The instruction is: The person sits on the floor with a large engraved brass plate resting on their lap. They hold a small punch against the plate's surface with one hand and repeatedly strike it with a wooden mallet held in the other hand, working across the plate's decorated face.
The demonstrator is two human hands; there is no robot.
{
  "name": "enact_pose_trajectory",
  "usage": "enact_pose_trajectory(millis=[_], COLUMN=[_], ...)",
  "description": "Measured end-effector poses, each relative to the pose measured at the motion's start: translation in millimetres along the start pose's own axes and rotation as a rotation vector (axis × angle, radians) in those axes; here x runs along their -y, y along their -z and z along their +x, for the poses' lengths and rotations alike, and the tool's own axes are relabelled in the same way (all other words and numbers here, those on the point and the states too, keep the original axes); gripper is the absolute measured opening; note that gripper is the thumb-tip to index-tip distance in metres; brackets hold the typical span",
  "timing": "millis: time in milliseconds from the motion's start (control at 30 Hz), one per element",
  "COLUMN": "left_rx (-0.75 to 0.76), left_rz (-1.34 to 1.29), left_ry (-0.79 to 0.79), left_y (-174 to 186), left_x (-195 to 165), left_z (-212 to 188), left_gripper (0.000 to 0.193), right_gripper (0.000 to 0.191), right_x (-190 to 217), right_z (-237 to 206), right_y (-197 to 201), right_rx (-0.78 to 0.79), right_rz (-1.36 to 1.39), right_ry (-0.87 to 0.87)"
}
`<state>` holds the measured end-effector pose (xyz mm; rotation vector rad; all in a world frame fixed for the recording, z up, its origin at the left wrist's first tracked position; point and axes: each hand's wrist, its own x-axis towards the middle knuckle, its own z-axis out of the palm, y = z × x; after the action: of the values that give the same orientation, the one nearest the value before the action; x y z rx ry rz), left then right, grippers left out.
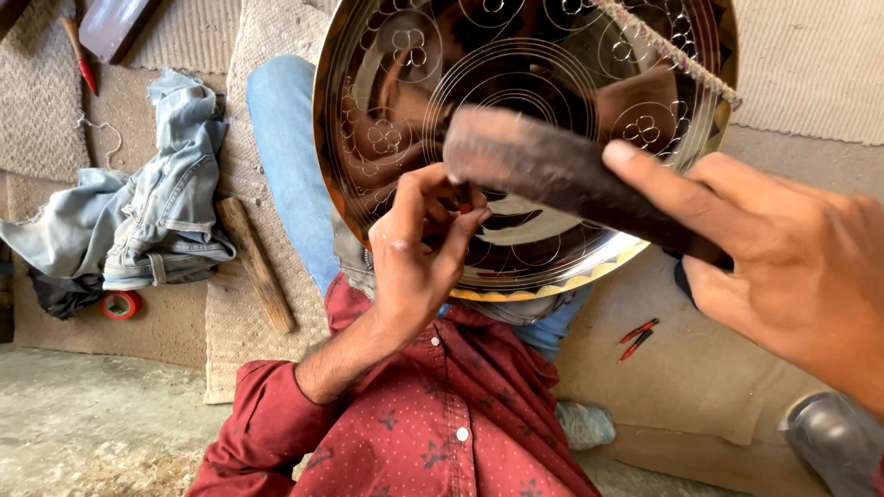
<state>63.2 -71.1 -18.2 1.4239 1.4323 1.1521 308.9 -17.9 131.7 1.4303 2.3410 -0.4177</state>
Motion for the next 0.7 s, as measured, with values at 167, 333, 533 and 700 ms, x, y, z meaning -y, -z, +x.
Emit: enact_pose_trajectory(millis=[167,333,533,700], left_rx=[-0.026,-0.035,0.047,0.254], left_rz=[-0.016,-0.04,0.048,0.042], left_ry=[0.027,-0.015,-0.047,-0.11], left_y=[-2.5,-2.7,-0.8,5.0], left_x=[2.2,0.8,-2.2,-2.8], left_z=[-1.7,-3.1,5.2,16.5], left_gripper=[0.043,0.04,0.04,0.035], right_gripper=[0.094,0.08,0.094,0.091], right_x=[-8.2,-6.9,-2.0,-16.7], right_z=[-2.8,-1.7,-5.4,-15.7], right_y=[-1.0,2.0,-0.8,-23.9], right_rx=[-0.252,-0.386,-0.157,-0.084], right_rz=[-0.015,0.358,0.181,0.171], right_ry=[0.108,0.172,0.027,-0.04])
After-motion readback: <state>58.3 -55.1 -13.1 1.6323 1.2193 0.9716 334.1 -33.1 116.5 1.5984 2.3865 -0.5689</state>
